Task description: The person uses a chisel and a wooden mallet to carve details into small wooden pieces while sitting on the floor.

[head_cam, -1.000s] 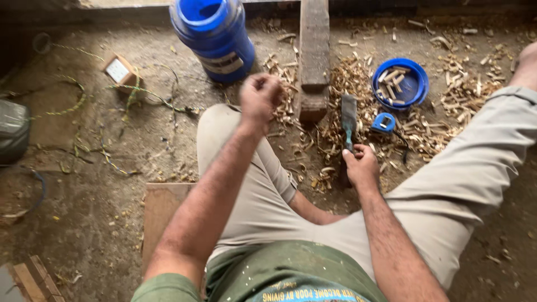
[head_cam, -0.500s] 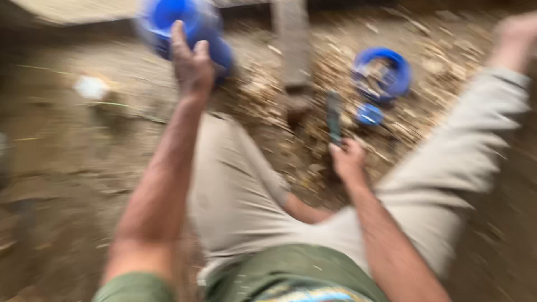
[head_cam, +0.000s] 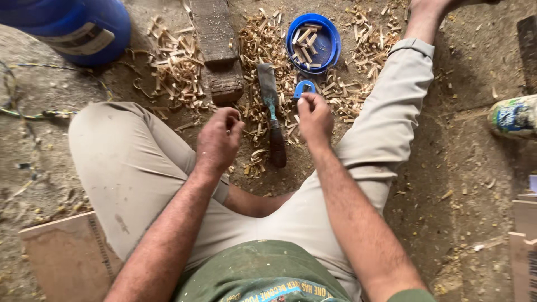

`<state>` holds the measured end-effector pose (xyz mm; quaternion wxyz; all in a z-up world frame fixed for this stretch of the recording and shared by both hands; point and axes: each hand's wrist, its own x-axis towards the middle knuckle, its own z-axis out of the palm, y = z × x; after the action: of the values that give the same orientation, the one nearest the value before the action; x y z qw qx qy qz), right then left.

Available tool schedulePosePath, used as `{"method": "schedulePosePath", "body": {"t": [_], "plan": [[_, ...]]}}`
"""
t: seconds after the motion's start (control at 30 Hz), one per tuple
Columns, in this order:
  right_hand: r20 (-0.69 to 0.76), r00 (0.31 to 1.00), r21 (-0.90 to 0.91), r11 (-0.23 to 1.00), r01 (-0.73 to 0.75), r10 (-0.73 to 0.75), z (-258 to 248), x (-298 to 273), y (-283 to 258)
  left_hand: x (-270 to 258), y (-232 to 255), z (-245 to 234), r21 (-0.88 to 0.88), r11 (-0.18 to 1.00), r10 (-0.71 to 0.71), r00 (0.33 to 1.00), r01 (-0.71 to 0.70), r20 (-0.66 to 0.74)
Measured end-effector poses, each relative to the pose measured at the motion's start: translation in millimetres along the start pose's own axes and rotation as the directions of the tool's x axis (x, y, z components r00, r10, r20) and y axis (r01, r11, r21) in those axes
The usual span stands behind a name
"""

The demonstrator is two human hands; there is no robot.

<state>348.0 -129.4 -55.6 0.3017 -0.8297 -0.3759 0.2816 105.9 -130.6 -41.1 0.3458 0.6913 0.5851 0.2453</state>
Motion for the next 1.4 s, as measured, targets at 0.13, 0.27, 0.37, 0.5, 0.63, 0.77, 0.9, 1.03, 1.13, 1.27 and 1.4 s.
{"method": "schedulePosePath", "body": {"t": [0.13, 0.27, 0.37, 0.5, 0.63, 0.77, 0.9, 1.03, 1.13, 1.27, 1.4], "plan": [[-0.092, 0.941, -0.209, 0.930, 0.302, -0.326, -8, 58, 21, 7, -6, -2, -0.056, 0.972, -0.228, 0.973, 0.229, 0.023], [-0.026, 0.956, -0.354, 0.897, 0.265, -0.292, -2, 110, 14, 5, -4, 1, -0.112, 0.981, -0.165, 0.986, 0.161, -0.030], [-0.038, 0.940, -0.386, 0.873, 0.299, -0.339, 6, 140, -3, 6, -2, 0, -0.101, 0.968, -0.222, 0.971, 0.230, 0.088], [-0.021, 0.991, -0.351, 0.929, 0.119, -0.135, 18, 166, -11, 7, -2, 0, -0.106, 0.952, -0.271, 0.952, 0.287, 0.143], [-0.069, 0.992, -0.284, 0.955, 0.080, -0.104, 27, 187, 2, 8, -5, 4, -0.073, 0.950, -0.290, 0.946, 0.302, 0.144], [-0.152, 0.980, -0.289, 0.954, 0.082, -0.131, 20, 184, 17, 7, -4, 4, -0.071, 0.950, -0.288, 0.943, 0.303, 0.164], [-0.104, 0.991, -0.322, 0.946, 0.043, -0.080, 2, 163, 22, 6, -3, 3, -0.064, 0.944, -0.307, 0.932, 0.324, 0.194], [-0.047, 0.994, -0.293, 0.953, 0.076, -0.094, -7, 152, 18, 4, -1, 4, -0.005, 0.943, -0.324, 0.919, 0.333, 0.227], [-0.009, 0.990, -0.313, 0.940, 0.133, -0.143, -6, 150, 10, 3, 1, 3, 0.002, 0.966, -0.254, 0.943, 0.259, 0.217], [0.021, 0.987, -0.355, 0.922, 0.157, -0.160, 8, 159, -1, 5, 3, 4, 0.024, 0.951, -0.304, 0.916, 0.308, 0.261], [0.009, 0.974, -0.424, 0.882, 0.208, -0.225, 28, 179, -1, 9, 2, 5, -0.008, 0.945, -0.313, 0.911, 0.327, 0.267]]}}
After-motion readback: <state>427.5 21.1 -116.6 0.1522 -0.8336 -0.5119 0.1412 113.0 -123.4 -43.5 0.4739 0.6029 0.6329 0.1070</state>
